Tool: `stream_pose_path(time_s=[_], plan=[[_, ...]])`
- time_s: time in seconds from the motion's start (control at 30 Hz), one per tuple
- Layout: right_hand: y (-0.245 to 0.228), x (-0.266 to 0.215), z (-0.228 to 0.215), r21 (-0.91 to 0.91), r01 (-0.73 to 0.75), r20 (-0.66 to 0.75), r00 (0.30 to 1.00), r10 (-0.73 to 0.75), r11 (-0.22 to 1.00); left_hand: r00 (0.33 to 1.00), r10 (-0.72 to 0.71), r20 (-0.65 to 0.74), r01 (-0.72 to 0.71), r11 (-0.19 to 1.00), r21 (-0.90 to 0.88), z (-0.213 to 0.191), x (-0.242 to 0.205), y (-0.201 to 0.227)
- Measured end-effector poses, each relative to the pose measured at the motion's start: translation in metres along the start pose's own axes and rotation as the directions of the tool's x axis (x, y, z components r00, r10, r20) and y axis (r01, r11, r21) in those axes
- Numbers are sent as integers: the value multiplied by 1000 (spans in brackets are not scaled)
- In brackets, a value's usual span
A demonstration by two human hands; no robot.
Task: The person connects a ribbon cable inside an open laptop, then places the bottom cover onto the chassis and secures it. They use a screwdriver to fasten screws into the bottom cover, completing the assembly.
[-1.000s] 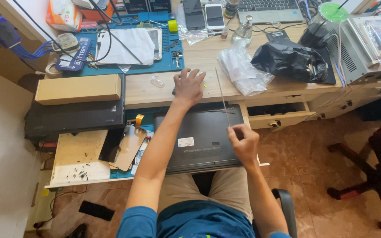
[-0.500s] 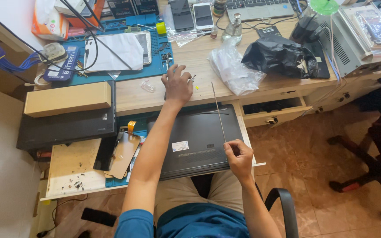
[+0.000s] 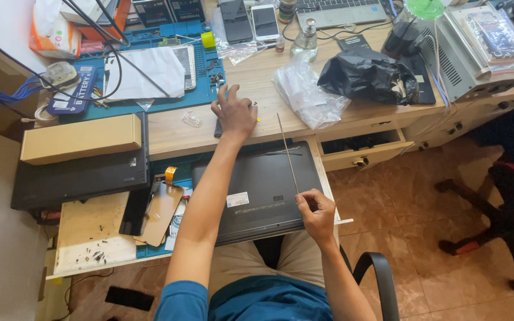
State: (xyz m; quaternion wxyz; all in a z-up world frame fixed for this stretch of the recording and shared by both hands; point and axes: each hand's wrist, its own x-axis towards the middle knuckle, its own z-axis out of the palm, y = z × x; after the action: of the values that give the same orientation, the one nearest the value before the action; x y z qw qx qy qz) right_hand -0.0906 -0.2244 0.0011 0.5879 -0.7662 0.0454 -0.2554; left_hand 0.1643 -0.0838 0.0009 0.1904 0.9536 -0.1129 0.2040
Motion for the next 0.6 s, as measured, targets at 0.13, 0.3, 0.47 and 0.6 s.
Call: stream_pose_path(time_s=[0.13, 0.3, 0.47, 0.6], plan=[[3, -1, -1, -13, 6, -3, 1000, -6, 1000, 1000, -13, 12, 13, 1000, 11, 10, 6, 0], [3, -1, 0, -1, 12, -4, 1000, -12, 1000, 998, -47, 29, 48, 999, -1, 14, 9, 3], [-1, 0, 0, 9, 12, 2, 1000, -12, 1000, 996, -62, -70, 52, 990, -135, 3, 10, -4], [-15, 0, -1, 123, -11, 6, 1000, 11, 992, 980, 4, -197, -75, 932, -355, -42, 3, -4]])
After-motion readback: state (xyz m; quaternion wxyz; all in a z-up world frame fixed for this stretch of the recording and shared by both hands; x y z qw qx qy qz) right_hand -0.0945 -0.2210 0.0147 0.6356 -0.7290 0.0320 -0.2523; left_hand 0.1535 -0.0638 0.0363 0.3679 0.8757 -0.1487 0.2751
